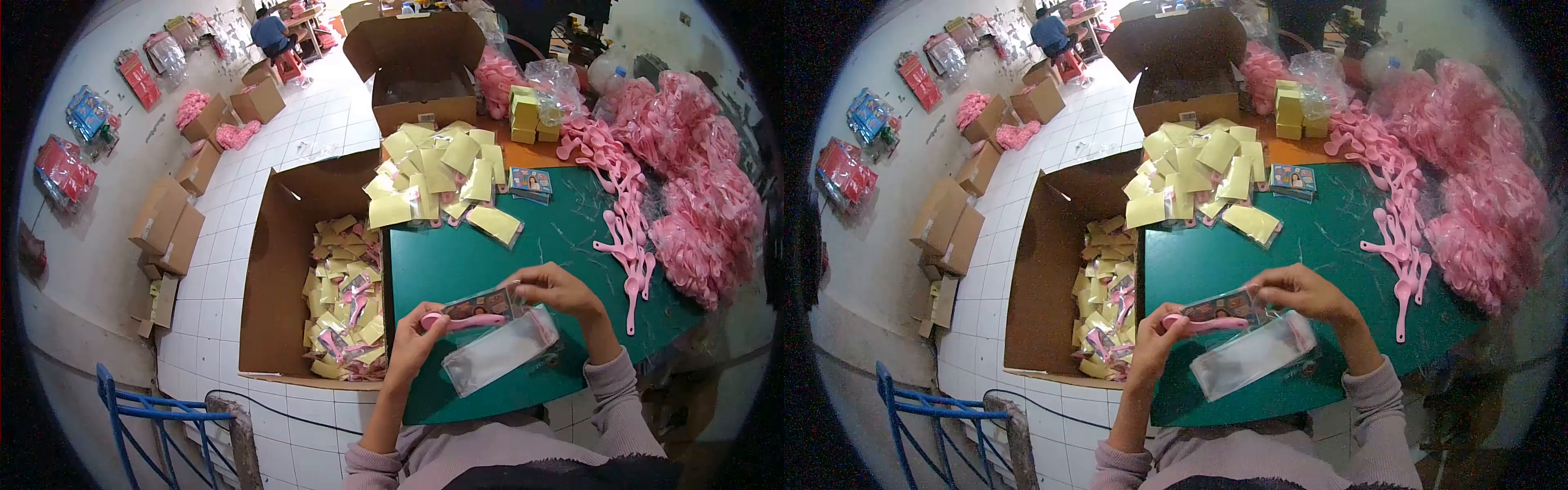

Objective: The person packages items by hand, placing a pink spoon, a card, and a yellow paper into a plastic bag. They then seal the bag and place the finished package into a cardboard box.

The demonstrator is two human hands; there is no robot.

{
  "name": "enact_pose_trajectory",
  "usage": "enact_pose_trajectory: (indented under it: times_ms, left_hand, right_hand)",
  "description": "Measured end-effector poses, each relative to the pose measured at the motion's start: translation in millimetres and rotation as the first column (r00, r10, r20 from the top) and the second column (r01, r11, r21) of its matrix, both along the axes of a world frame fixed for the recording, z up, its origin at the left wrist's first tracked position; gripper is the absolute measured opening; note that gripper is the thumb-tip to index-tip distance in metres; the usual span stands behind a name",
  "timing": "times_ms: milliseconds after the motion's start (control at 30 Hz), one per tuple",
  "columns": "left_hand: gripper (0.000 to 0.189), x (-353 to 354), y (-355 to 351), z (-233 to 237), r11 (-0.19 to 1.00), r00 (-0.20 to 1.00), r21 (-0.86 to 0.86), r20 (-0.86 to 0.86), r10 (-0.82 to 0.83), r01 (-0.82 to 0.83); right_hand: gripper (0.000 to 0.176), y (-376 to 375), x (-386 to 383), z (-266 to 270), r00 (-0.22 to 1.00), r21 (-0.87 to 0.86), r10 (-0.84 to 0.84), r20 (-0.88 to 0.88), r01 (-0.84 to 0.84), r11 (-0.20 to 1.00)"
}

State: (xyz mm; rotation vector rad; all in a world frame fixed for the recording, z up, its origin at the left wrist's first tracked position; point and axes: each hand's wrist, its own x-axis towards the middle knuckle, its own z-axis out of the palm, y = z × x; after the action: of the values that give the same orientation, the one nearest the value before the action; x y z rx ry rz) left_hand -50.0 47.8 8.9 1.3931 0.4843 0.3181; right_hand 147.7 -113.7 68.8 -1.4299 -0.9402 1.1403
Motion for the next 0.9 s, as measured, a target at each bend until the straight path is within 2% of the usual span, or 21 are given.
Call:
enact_pose_trajectory:
  times_ms: [33,100,167,233,300,433,500,567,633,900]
  left_hand:
    - [0.017,-0.5,-0.1,-0.8,0.997,0.999,-0.059,0.013,0.045,-0.044]
    - [0.015,-1.2,-0.4,-0.2,0.990,0.996,-0.116,0.025,0.088,-0.084]
    - [0.013,-2.6,-1.2,2.8,0.969,0.986,-0.197,0.050,0.159,-0.147]
    - [0.011,-1.6,-1.3,4.1,0.969,0.986,-0.196,0.038,0.162,-0.151]
    - [0.010,-0.5,-1.4,3.3,0.968,0.986,-0.198,0.024,0.164,-0.156]
    - [0.009,2.4,-1.8,1.2,0.986,0.991,-0.113,0.032,0.130,-0.126]
    - [0.009,4.0,-2.7,1.3,0.990,0.993,-0.091,0.028,0.112,-0.109]
    - [0.010,5.2,-3.7,1.6,0.998,0.998,-0.004,-0.017,0.068,-0.068]
    - [0.011,6.1,-4.9,4.6,0.998,0.998,0.009,-0.003,0.062,-0.062]
    - [0.012,10.8,-4.5,3.1,0.999,0.999,0.033,-0.002,0.034,-0.034]
  right_hand:
    - [0.019,-1.2,-2.5,4.5,1.000,0.000,-0.003,0.000,0.003,1.000]
    - [0.018,-3.2,-6.0,13.5,0.956,-0.036,-0.216,-0.198,0.213,0.976]
    - [0.017,-9.9,-1.5,3.8,0.962,-0.019,-0.214,-0.172,0.214,0.977]
    - [0.015,-13.8,1.9,-4.1,0.966,-0.003,-0.212,-0.149,0.214,0.977]
    - [0.013,-16.3,3.8,-8.1,0.987,0.051,-0.117,-0.110,0.123,0.991]
    - [0.015,-15.8,6.4,-10.7,0.989,0.080,-0.102,-0.103,0.110,0.991]
    - [0.015,-12.3,5.6,-9.6,0.992,0.041,-0.063,0.107,0.059,0.997]
    - [0.016,-11.1,6.4,-11.1,0.997,0.019,-0.031,0.067,0.030,0.999]
    - [0.016,-10.8,8.1,-13.4,1.000,-0.002,0.000,0.026,0.000,1.000]
    - [0.021,-14.5,15.6,-23.0,0.997,-0.053,-0.080,0.022,0.081,0.995]
